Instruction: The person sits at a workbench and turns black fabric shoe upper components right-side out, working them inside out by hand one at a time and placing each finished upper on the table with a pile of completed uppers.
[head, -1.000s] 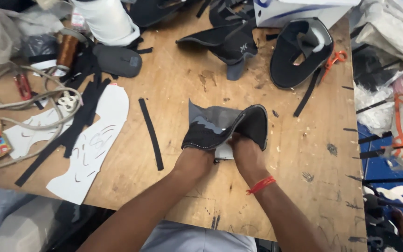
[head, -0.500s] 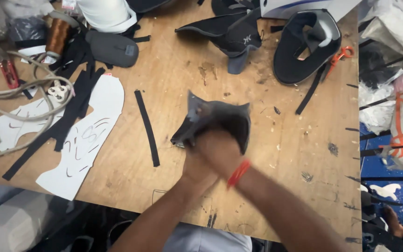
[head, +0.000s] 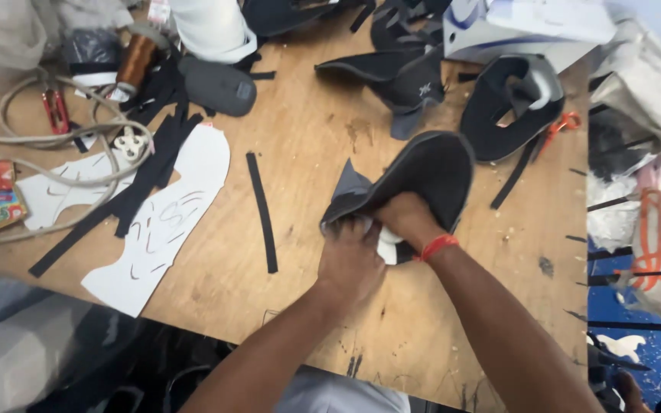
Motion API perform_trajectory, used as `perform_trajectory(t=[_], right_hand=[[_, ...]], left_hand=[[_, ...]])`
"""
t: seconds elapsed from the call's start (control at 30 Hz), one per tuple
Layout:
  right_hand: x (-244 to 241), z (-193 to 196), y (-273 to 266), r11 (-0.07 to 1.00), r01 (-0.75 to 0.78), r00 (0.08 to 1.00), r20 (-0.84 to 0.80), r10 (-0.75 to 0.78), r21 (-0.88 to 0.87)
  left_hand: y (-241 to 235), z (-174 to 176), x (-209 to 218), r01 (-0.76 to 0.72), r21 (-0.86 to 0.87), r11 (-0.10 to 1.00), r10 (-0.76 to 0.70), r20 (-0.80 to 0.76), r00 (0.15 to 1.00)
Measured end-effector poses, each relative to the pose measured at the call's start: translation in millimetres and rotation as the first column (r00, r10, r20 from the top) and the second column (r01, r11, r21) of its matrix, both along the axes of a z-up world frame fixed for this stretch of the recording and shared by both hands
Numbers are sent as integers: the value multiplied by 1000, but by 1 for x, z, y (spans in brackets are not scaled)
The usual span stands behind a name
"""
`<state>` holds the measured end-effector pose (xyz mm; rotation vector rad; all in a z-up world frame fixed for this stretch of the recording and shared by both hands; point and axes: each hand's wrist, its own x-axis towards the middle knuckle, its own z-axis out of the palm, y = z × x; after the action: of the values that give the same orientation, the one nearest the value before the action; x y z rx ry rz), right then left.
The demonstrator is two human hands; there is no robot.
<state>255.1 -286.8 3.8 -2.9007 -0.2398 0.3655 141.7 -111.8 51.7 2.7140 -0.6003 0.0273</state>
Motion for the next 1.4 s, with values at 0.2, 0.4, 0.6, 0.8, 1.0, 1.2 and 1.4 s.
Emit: perform_trajectory(t=[0.2, 0.4, 0.6, 0.8, 1.0, 1.2, 1.4], right_hand=[[-45, -27, -2, 958, -274, 961, -68, 269, -88], [-93, 1, 4, 917, -46, 995, 100, 7, 397], [-101, 16, 28, 871, -42, 981, 187, -58, 489], [-103, -6, 29, 711, 148, 985, -40, -167, 687], [-98, -41, 13, 422, 322, 941, -236, -243, 847], [-96, 12, 8, 869, -131, 987, 148, 68, 477], [-98, 59, 26, 908, -111, 989, 133, 61, 405]], left_hand=[[7, -37, -9, 50, -97, 994, -52, -17, 999], [-10, -44, -5, 49, -133, 990, -36, 104, 994], [-13, -57, 8, 53, -5, 999, -51, 199, 979], [-15, -90, 17, 40, -176, 984, -7, 181, 984], [6, -31, 17, 149, -544, 826, -170, 12, 985], [41, -14, 15, 317, -272, 909, -352, -91, 931], [31, -19, 9, 307, -101, 947, -270, 272, 924]])
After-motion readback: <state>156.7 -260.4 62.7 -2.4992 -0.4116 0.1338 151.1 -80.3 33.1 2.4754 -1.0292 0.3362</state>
